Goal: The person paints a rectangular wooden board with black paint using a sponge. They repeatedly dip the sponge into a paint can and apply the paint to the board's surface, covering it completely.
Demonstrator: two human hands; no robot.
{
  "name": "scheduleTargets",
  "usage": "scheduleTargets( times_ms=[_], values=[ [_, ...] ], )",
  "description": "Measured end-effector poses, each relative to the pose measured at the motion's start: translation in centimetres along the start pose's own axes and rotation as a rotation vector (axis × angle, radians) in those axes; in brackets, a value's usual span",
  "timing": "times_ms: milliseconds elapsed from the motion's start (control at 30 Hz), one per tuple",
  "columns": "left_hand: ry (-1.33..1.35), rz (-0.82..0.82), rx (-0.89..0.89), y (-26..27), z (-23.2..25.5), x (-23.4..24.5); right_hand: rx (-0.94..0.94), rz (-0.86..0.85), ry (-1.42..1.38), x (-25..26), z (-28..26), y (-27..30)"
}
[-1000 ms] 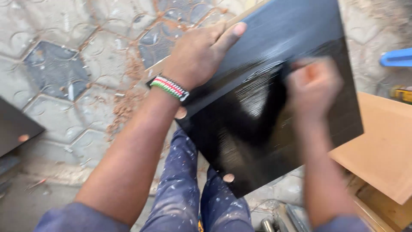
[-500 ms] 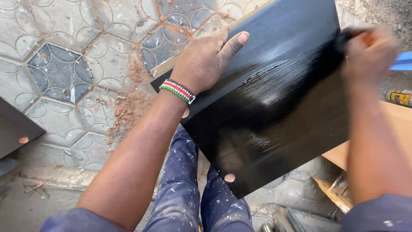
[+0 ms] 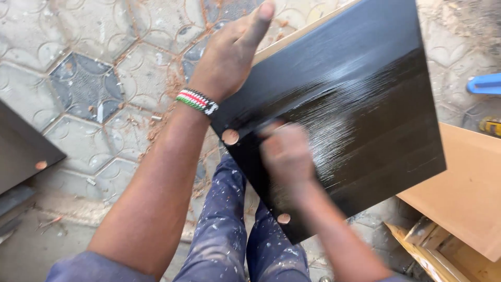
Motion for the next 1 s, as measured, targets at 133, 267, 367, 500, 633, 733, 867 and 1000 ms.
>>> scheduleTargets(
  times_ms=[133, 267, 367, 500, 633, 733, 867, 1000],
  values=[
    [-0.038, -0.101, 0.288, 1.6, -2.1, 0.2, -0.181, 0.096, 0.286, 13.3, 26.7, -12.0],
    [-0.075, -0.139, 0.317, 2.3, -3.1, 0.3, -0.358, 0.186, 0.035, 16.4, 34.4, -14.6],
    [-0.030, -0.114, 0.365, 2.2, -3.8, 0.7, -0.218, 0.103, 0.185, 7.7, 19.2, -7.6],
    [-0.076, -0.128, 0.255, 1.3, -3.5, 0.3, 0.145, -0.054, -0.029, -5.1, -8.1, 1.7],
    [-0.163, -0.191, 0.157, 1.3, -4.2, -1.3, 0.055, -0.023, -0.047, -4.1, -7.2, 0.7],
    [-0.121, -0.218, 0.232, 1.9, -3.4, -0.6, 0.120, 0.144, 0.148, 4.1, 5.9, -7.5],
    [-0.215, -0.233, 0.159, 1.7, -4.4, -1.3, -0.026, 0.190, 0.412, 14.4, 32.0, -15.9],
    [-0.269, -0.098, -0.223, 1.8, -8.0, -2.7, -0.231, 0.183, 0.202, 12.9, 30.7, -15.0]
  ],
)
Point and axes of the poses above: each hand's wrist, its own y-axis away from the middle knuckle, its own x-axis out of the back of the hand, z = x × y, the point moved 10 cm from there along -y, towards the middle knuckle, and after that the axes turned 13 degrees about z, right-handed, at the moved point
